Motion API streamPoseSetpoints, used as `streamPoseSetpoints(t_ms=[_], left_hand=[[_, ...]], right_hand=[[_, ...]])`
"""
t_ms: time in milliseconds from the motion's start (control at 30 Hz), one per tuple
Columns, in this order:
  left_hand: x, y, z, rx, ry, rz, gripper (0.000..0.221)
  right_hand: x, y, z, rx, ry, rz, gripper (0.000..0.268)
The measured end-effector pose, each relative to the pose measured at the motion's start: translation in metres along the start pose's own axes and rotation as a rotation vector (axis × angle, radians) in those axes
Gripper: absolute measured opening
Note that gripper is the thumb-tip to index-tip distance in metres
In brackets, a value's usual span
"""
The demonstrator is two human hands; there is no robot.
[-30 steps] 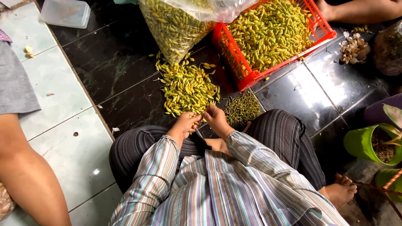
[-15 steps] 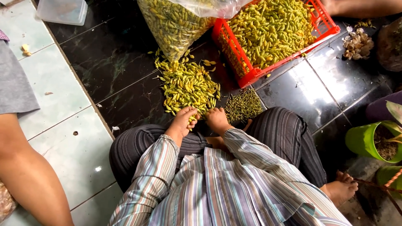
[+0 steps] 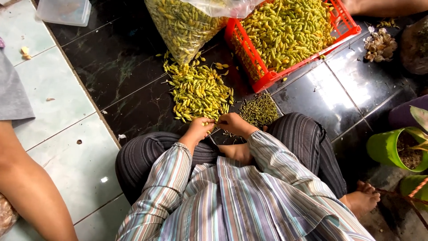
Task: A group of people are sitting on the floor manually sorting through a large quantity of green flower buds, separating them into different piles and containers.
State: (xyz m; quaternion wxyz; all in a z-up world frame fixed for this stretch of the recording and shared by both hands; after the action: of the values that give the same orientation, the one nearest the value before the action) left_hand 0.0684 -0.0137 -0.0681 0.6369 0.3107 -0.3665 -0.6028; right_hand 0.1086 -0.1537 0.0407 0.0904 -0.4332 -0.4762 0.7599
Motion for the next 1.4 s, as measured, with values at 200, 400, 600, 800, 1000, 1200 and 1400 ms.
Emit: streamPoseSetpoints(t_ms=[200,400,600,800,1000,1200,1400], left_hand=[[-0.001,-0.014,-0.011,0.004,0.011,-0.007,0.023],[-0.003,-0.008,0.0,-0.083,0.018,0.143,0.016],[-0.002,0.026,0.019,-0.13,-0.018,0.367,0.012],[-0.003,0.022,0.015,-0.078,-0.034,0.367,0.014],[-0.005,0.02,0.015,-0.081,-0.021,0.329,0.014],[-0.007,0.013,0.011,-0.049,0.029,0.17,0.02],[-0.01,-0.006,-0.009,-0.019,0.078,0.088,0.023]], right_hand=[[0.0,-0.011,-0.001,-0.028,0.058,-0.082,0.013],[-0.004,0.041,-0.014,0.013,0.354,0.353,0.01],[0.02,0.073,-0.015,0.224,0.153,0.852,0.031],[0.044,0.061,-0.025,-0.044,0.361,0.949,0.018],[0.038,0.076,-0.025,0.037,0.38,0.798,0.017],[0.006,0.046,-0.009,0.198,0.312,0.075,0.013],[0.009,0.014,0.006,0.198,0.44,-0.527,0.006]])
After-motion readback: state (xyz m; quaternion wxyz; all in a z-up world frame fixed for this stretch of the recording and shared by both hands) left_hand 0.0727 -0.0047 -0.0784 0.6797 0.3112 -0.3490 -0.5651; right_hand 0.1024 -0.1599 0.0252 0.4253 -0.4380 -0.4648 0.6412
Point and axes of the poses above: each hand's wrist, its own z-axis away from the middle knuckle, its own x-axis out of the palm, y = z × x, the point moved 9 cm from there along -z, towards the middle knuckle, and after that the axes turned 1 degree about -y, right-handed, at the moved point
